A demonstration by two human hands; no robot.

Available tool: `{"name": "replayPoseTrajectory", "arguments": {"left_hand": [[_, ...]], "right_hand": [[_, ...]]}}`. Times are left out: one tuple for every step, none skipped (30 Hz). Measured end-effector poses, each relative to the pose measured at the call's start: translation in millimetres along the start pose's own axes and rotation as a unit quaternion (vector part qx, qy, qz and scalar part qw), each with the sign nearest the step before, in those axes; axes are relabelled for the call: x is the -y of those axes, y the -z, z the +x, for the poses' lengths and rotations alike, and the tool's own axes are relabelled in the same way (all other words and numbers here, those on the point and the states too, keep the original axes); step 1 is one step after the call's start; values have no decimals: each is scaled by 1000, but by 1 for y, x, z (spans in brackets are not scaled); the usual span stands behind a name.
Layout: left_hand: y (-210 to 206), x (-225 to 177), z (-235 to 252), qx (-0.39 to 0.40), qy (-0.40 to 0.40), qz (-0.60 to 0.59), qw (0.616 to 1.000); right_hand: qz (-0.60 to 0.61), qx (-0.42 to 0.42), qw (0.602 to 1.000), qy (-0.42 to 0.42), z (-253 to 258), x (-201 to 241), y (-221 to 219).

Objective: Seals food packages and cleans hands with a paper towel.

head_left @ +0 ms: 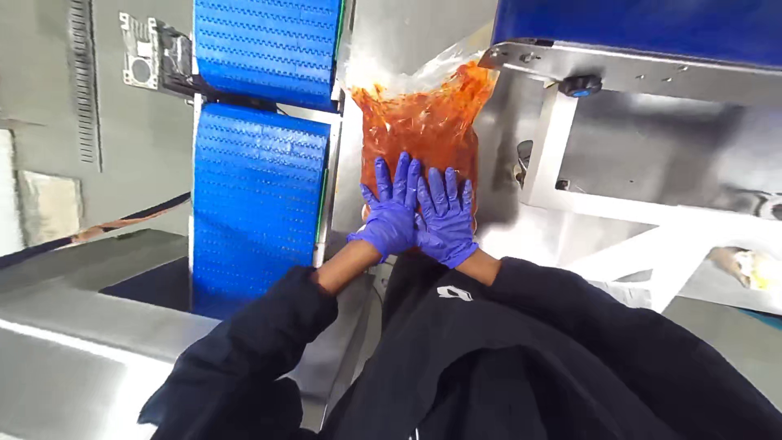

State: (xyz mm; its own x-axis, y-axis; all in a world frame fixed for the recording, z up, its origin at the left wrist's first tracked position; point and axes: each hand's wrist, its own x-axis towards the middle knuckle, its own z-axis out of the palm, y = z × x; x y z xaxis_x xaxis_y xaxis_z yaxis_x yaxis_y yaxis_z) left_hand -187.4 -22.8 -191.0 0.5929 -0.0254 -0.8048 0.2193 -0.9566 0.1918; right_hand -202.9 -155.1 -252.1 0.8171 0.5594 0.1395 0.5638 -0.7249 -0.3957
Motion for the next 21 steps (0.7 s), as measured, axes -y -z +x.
{"name": "replayPoseTrajectory", "arguments": {"left_hand": [[3,-3,6,6,1,6,1000],[6,-5,12,10,1,14,1000],[9,-7,16,11,-1,20,1000],[12,-8,19,6,-1,29,1000],[13,-8,21,1,0,35,999],[12,-7,21,-10,0,36,999],[11,-6,21,-26,-2,37,999],[10,-4,22,-44,-9,34,998],[8,-2,20,-63,-18,24,998],[7,1,17,-85,-31,8,996],[8,3,13,-107,-45,-16,993],[13,4,8,-138,-59,-37,988],[22,4,5,-184,-73,-52,979],[33,4,5,-231,-85,-57,968],[42,6,11,-264,-95,-52,959],[51,8,19,-278,-100,-39,955],[61,9,28,-257,-91,-22,962],[67,9,38,-226,-79,-11,971],[69,10,47,-199,-67,-2,978],[72,9,52,-174,-57,3,983],[77,8,56,-145,-48,8,988]], "right_hand": [[-8,5,1000,-7,2,-3,-1],[-12,4,1000,-16,4,-6,-3],[-12,6,1000,-22,5,-9,-6],[-13,5,1000,-28,7,-11,-8],[-12,11,999,-30,8,-12,-10],[-11,20,999,-32,7,-12,-10],[-9,28,999,-30,8,-12,-10],[0,32,999,-28,9,-14,-10],[22,47,998,-30,9,-14,-7],[56,81,994,-36,11,-15,1],[102,139,984,-50,16,-17,16],[132,179,973,-67,26,-19,33],[139,173,972,-72,38,-22,46],[123,150,979,-67,51,-26,54],[99,135,984,-62,65,-30,57],[78,139,986,-57,79,-34,58],[71,169,981,-61,93,-38,56],[65,201,975,-68,103,-41,52],[56,225,970,-75,110,-42,48],[52,251,963,-85,116,-43,47],[48,282,953,-98,122,-43,48]]}}
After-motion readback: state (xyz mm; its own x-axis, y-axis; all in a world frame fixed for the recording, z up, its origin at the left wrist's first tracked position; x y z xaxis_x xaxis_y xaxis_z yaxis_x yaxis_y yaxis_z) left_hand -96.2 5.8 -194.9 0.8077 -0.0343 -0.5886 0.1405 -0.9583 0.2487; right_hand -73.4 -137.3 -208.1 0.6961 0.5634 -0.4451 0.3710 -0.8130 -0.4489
